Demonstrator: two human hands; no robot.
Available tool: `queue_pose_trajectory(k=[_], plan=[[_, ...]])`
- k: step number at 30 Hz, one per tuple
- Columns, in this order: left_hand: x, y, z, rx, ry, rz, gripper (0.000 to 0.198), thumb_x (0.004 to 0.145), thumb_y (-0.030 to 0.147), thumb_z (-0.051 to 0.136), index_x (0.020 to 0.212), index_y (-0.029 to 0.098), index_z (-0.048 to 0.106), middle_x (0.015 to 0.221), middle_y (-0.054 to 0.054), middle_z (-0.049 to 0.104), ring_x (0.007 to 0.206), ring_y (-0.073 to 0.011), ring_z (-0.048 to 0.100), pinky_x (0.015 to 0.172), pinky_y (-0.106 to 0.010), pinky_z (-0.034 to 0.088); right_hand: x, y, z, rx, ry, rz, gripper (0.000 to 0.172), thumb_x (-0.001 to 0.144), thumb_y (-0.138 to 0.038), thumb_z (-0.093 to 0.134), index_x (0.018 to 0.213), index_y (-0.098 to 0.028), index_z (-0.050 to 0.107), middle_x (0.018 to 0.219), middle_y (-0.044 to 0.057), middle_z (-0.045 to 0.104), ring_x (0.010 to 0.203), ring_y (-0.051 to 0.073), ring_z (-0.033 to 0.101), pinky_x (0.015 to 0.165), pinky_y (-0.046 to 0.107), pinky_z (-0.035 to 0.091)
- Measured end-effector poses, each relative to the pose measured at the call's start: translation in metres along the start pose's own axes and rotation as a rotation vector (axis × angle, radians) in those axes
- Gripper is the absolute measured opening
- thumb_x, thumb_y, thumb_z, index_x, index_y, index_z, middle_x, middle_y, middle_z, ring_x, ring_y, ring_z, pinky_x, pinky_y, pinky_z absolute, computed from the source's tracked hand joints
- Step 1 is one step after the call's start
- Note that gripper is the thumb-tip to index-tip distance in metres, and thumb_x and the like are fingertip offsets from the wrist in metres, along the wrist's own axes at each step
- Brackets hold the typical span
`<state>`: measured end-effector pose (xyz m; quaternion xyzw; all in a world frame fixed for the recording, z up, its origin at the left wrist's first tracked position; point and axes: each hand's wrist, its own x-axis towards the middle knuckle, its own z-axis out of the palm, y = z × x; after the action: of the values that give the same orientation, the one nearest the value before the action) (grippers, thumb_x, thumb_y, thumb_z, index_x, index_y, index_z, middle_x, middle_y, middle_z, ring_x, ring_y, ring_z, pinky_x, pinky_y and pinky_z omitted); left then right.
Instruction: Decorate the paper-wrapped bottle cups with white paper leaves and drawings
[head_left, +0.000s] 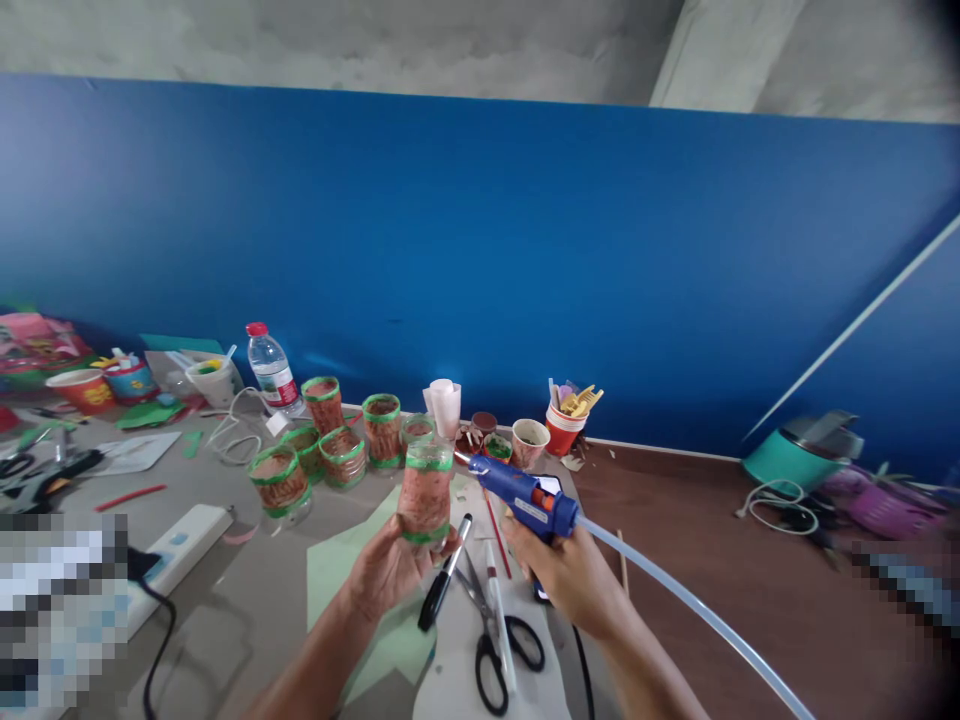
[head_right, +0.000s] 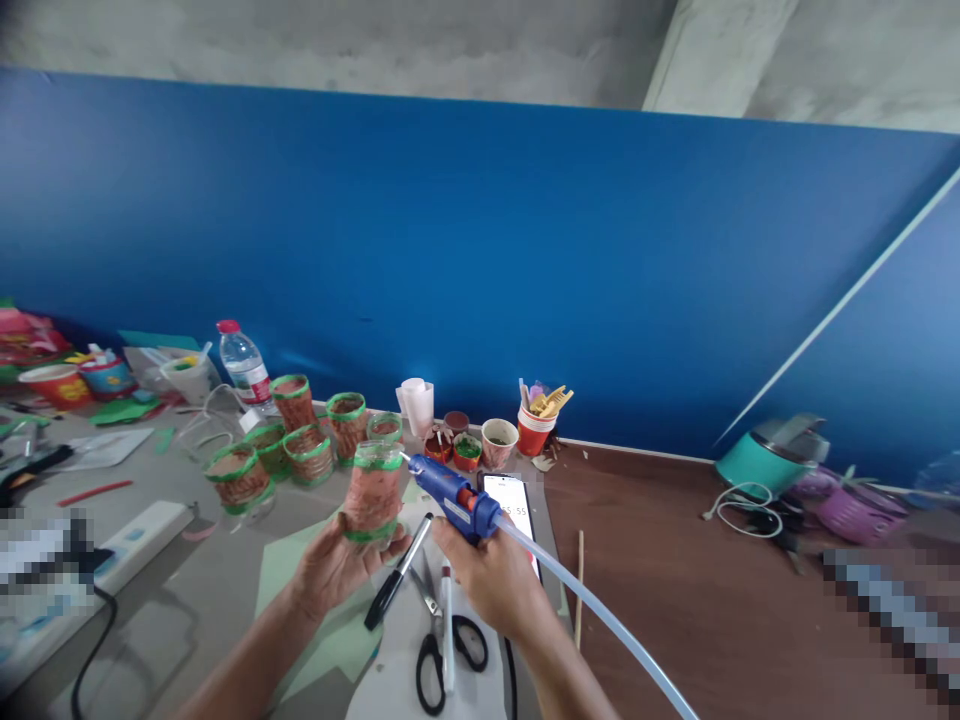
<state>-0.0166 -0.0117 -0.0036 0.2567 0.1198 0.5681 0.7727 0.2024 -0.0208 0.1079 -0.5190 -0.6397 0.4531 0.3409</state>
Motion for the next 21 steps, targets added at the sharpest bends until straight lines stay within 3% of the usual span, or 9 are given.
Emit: queue_pose_trajectory(k=[10, 21], plan=[[0.001, 0.001, 0.005, 0.029, 0.015, -0.008, 0.039, 0.072, 0.04, 0.076, 0.104, 0.017, 0.071, 0.102, -0.009, 0.075, 0.098, -0.0268, 0.068, 0.099, -0.045, 0.043, -0.008, -0.005, 0.004, -0.058, 0.025, -0.065, 0.032, 0.076, -0.05, 0.057, 0.067, -0.019, 0.054, 0.053, -0.002, 0.048, 0.048, 0.013, 0.045, 0.046, 0.025, 0.038], [0.004, -0.002, 0.02, 0.132, 0.012, 0.097, 0.044, 0.072, 0.032, 0.078, 0.113, 0.022, 0.067, 0.113, -0.007, 0.071, 0.104, -0.0242, 0.064, 0.101, -0.042, 0.042, -0.01, 0.013, 0.019, -0.131, 0.243, -0.1, 0.037, 0.074, -0.055, 0.061, 0.077, -0.019, 0.064, 0.053, 0.0, 0.054, 0.049, 0.017, 0.052, 0.046, 0.026, 0.042]])
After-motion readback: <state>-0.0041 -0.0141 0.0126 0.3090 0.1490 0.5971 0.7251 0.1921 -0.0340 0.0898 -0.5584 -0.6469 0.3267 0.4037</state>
